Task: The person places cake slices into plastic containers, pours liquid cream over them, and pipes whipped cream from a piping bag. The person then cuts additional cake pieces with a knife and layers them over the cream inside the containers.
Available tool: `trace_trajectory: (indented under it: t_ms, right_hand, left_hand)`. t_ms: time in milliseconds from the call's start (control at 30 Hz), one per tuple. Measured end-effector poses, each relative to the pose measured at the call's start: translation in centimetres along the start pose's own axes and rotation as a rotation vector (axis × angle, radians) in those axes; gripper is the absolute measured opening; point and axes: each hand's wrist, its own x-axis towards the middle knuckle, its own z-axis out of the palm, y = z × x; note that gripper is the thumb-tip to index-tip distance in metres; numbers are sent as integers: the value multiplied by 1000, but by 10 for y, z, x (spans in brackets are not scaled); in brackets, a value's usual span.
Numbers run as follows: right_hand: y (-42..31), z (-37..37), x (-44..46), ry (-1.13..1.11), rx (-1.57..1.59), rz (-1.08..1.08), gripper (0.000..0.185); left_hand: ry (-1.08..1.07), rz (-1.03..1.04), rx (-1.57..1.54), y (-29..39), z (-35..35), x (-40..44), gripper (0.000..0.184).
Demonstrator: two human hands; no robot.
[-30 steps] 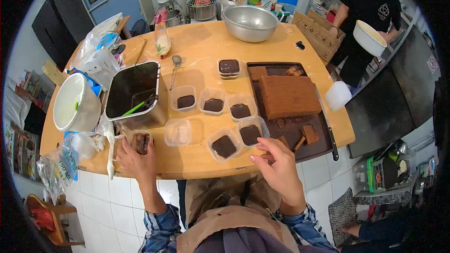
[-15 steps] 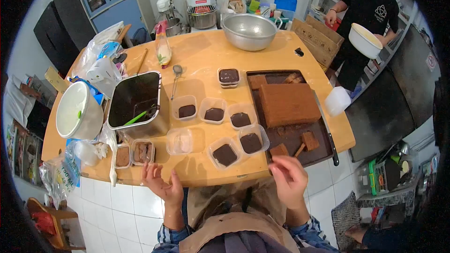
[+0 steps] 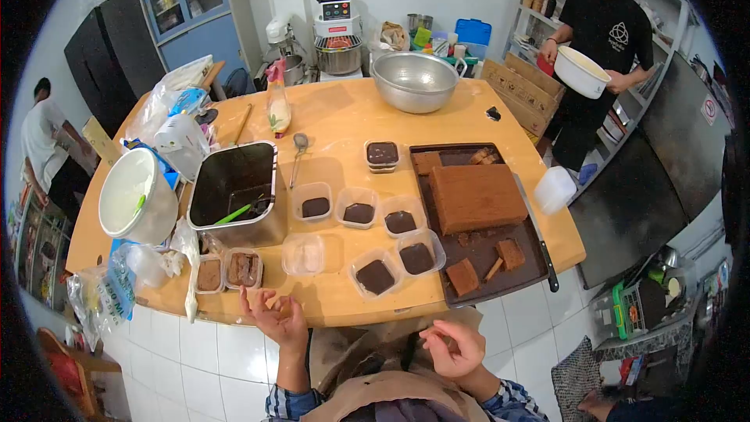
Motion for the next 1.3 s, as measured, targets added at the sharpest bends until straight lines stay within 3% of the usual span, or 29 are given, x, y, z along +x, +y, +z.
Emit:
trace_trajectory:
  t_ms: [367,400,500,533,667,900,1100,1133,1300]
  right_hand:
    - [6,-2,0,8,-102,68,14]
    - [8,-2,0,-5,-110,63,14]
    - [11,0,5,-27,-104,55,13]
    - [12,1,6,-34,-96,66,12]
    - [18,9,12,-52,-75,82,11]
    - [21,25,27,-126,-34,66,8]
    - [20,35,29,-230,-22,44,9]
    - [20,40,23,-169,-2,118,10]
    - [14,42,35,-213,-34,144,10]
  left_hand:
    - [-24,-1,68,1,2,2,53]
    - [-4,-16,2,6,4,2,45]
    - [-137,313,528,6,-6,8,35]
    - [-117,300,482,8,-4,7,21]
    - [-110,254,367,5,1,3,7]
    - [-142,288,358,9,2,6,7]
    - [-169,302,341,2,-1,3,25]
    - [-185,316,346,4,-1,5,28]
    - [-229,300,337,10,-3,11,32]
